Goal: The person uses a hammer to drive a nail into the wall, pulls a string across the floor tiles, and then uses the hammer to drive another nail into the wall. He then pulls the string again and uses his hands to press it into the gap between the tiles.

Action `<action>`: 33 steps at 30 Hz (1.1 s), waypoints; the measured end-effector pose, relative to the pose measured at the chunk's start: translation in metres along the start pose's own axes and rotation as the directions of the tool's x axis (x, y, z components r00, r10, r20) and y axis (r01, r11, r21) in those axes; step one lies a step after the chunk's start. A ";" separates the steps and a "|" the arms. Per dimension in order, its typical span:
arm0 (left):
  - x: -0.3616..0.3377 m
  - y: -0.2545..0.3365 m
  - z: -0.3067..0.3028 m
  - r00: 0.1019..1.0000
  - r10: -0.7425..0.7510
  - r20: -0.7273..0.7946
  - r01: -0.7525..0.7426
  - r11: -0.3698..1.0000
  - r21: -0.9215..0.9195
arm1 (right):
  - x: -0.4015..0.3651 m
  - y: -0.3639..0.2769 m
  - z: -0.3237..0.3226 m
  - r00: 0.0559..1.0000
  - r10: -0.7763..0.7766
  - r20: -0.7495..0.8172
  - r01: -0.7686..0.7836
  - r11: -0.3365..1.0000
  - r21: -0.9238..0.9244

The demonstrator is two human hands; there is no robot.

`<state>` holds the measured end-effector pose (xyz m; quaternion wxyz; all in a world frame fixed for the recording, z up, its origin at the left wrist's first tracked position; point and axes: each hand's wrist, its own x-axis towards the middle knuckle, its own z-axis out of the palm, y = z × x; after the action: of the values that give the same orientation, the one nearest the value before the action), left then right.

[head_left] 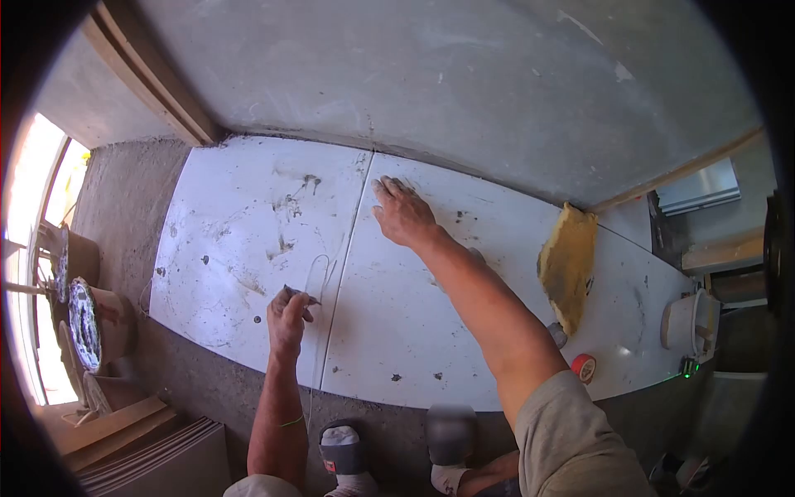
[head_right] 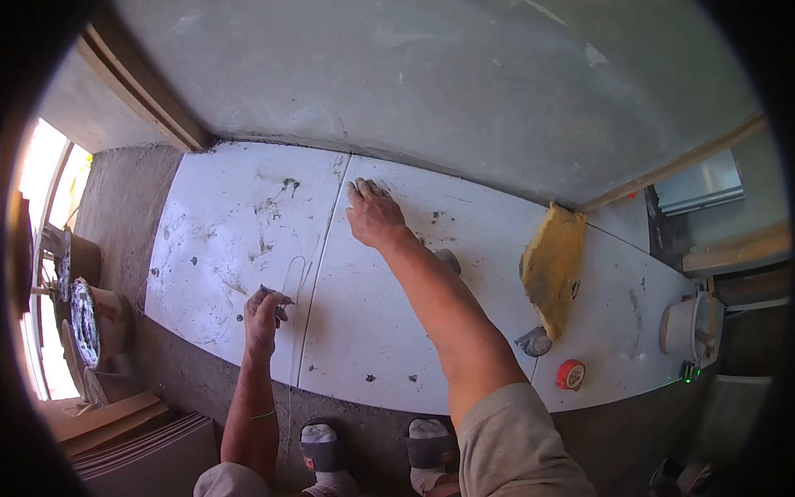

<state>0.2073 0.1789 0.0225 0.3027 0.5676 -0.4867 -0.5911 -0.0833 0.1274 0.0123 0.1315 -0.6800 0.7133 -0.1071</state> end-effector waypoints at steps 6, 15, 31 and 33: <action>-0.016 -0.015 -0.019 0.992 -0.116 -0.040 0.115 0.993 -0.028 | 0.101 -0.015 0.009 0.991 -0.125 0.039 0.126 0.992 -0.025; -0.007 -0.041 -0.005 0.984 0.049 -0.172 -0.041 0.998 0.052 | 0.024 0.002 -0.001 0.980 0.193 -0.040 -0.196 0.932 -0.306; -0.006 -0.025 -0.002 0.980 -0.004 -0.198 0.033 0.989 0.143 | -0.039 0.016 -0.022 0.986 0.152 -0.064 -0.160 0.976 -0.144; -0.007 -0.017 0.005 0.988 -0.023 -0.155 0.046 0.988 0.148 | -0.059 0.003 -0.029 0.993 -0.074 -0.088 0.085 0.987 0.133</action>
<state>0.2071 0.1918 0.0091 0.2849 0.6409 -0.4955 -0.5124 -0.0932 0.1855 0.0413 0.1434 -0.6922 0.6815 -0.1890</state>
